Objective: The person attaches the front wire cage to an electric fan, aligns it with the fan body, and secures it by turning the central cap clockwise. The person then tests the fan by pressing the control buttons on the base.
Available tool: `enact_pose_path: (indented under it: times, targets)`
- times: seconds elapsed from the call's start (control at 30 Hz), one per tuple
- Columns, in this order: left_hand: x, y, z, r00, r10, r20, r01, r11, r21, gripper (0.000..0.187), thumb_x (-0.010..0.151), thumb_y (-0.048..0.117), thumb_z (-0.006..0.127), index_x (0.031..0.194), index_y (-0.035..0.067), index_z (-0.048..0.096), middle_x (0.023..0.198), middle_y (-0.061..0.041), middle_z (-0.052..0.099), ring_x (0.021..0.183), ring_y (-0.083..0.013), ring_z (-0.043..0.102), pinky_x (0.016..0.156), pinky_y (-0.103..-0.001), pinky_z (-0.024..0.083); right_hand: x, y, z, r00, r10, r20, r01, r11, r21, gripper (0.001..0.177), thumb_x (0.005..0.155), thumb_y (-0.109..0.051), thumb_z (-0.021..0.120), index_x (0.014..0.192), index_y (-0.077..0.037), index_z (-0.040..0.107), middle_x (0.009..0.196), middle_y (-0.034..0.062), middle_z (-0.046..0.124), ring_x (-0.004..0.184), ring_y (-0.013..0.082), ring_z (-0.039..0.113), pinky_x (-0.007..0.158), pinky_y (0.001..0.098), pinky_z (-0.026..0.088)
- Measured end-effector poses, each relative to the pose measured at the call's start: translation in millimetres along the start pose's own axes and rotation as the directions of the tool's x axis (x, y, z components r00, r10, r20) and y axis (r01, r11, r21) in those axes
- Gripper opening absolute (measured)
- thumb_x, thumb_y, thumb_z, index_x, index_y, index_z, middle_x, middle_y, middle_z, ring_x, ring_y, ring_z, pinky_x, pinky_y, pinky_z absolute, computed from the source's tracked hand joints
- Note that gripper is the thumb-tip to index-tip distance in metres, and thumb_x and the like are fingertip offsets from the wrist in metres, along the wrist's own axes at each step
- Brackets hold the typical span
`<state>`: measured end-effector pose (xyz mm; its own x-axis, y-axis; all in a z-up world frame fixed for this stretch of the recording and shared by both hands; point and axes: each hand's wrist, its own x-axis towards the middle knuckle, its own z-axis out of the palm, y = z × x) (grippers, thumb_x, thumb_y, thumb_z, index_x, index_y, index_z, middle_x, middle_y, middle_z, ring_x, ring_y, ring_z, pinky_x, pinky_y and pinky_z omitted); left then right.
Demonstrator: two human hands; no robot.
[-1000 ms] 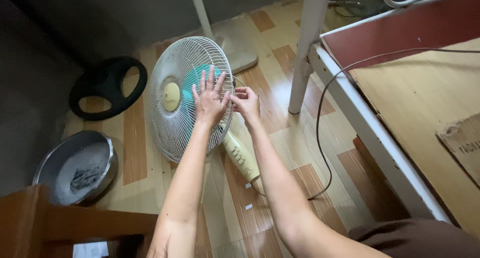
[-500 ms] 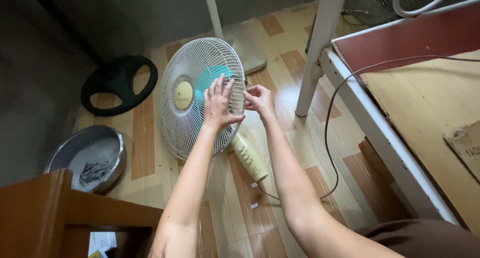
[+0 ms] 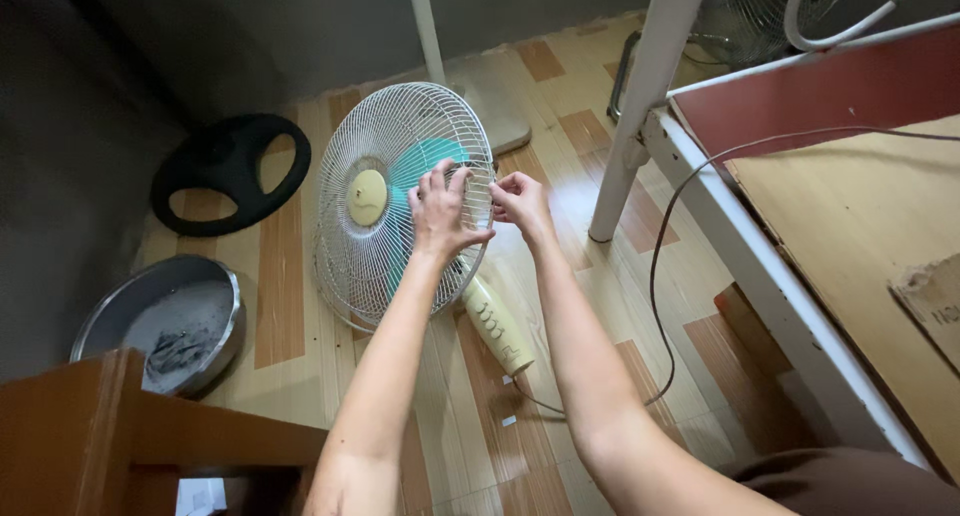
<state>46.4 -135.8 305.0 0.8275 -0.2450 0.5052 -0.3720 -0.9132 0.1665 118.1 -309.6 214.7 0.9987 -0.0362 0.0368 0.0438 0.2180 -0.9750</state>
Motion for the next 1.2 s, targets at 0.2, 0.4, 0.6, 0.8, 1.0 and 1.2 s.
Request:
enact_pose_path:
  times: [0.2, 0.4, 0.6, 0.8, 1.0, 1.2]
  targets:
    - [-4, -7, 10, 0.998, 0.045, -0.050, -0.045, 0.999, 0.012, 0.120, 0.040, 0.061, 0.099, 0.140, 0.018, 0.048, 0.147, -0.012, 0.039, 0.137, -0.0334, 0.038, 0.110, -0.058, 0.034, 13, -16, 2, 0.954, -0.281, -0.100, 0.237, 0.918, -0.317, 0.047, 0.076, -0.019, 0.087, 0.112, -0.002, 0.062, 0.093, 0.0096, 0.069, 0.068, 0.0181, 0.065, 0.054, 0.0321, 0.053]
    - [-15, -10, 12, 0.999, 0.043, -0.015, -0.042, 0.998, 0.052, 0.121, 0.041, 0.065, 0.097, 0.142, 0.020, 0.046, 0.150, -0.010, 0.038, 0.137, -0.0322, 0.038, 0.113, -0.058, 0.032, 44, -31, 23, 0.919, -0.393, -0.014, 0.327, 0.784, -0.528, 0.059, 0.083, -0.027, 0.081, 0.132, -0.003, 0.059, 0.124, 0.0193, 0.065, 0.107, 0.0273, 0.070, 0.090, 0.0386, 0.058]
    - [-14, -4, 11, 0.998, -0.013, 0.068, 0.007, 0.996, 0.086, 0.129, 0.036, 0.066, 0.097, 0.143, 0.021, 0.040, 0.146, -0.008, 0.035, 0.135, -0.0312, 0.033, 0.110, -0.060, 0.030, 44, -16, 43, 0.909, -0.416, 0.029, 0.310, 0.627, -0.714, 0.058, 0.090, -0.019, 0.067, 0.143, -0.005, 0.050, 0.141, 0.0225, 0.054, 0.131, 0.0379, 0.054, 0.110, 0.0432, 0.043]
    - [-12, -5, 6, 0.996, -0.019, 0.093, 0.010, 0.995, 0.098, 0.133, 0.041, 0.066, 0.096, 0.147, 0.021, 0.032, 0.146, -0.009, 0.034, 0.135, -0.0321, 0.032, 0.105, -0.063, 0.032, 39, -27, 48, 0.905, -0.423, 0.042, 0.285, 0.532, -0.797, 0.059, 0.092, -0.019, 0.070, 0.145, -0.005, 0.048, 0.138, 0.0241, 0.057, 0.127, 0.0407, 0.056, 0.107, 0.0461, 0.044]
    - [-10, -17, 7, 0.999, 0.041, 0.026, -0.039, 0.996, -0.078, 0.140, 0.039, 0.063, 0.097, 0.153, 0.015, 0.030, 0.147, -0.011, 0.034, 0.135, -0.0325, 0.033, 0.114, -0.054, 0.031, 42, -48, 51, 0.959, -0.282, 0.013, 0.162, 0.512, -0.844, 0.060, 0.086, -0.022, 0.073, 0.140, -0.005, 0.051, 0.125, 0.0231, 0.065, 0.118, 0.0402, 0.063, 0.100, 0.0475, 0.050]
    - [-13, -14, 3, 0.999, 0.025, -0.030, -0.027, 0.997, -0.068, 0.139, 0.038, 0.060, 0.098, 0.151, 0.014, 0.033, 0.146, -0.010, 0.036, 0.136, -0.0332, 0.032, 0.112, -0.054, 0.028, 49, -55, 53, 0.972, -0.234, 0.005, 0.116, 0.463, -0.878, 0.060, 0.084, -0.025, 0.073, 0.136, -0.004, 0.051, 0.120, 0.0248, 0.065, 0.112, 0.0414, 0.062, 0.095, 0.0475, 0.050]
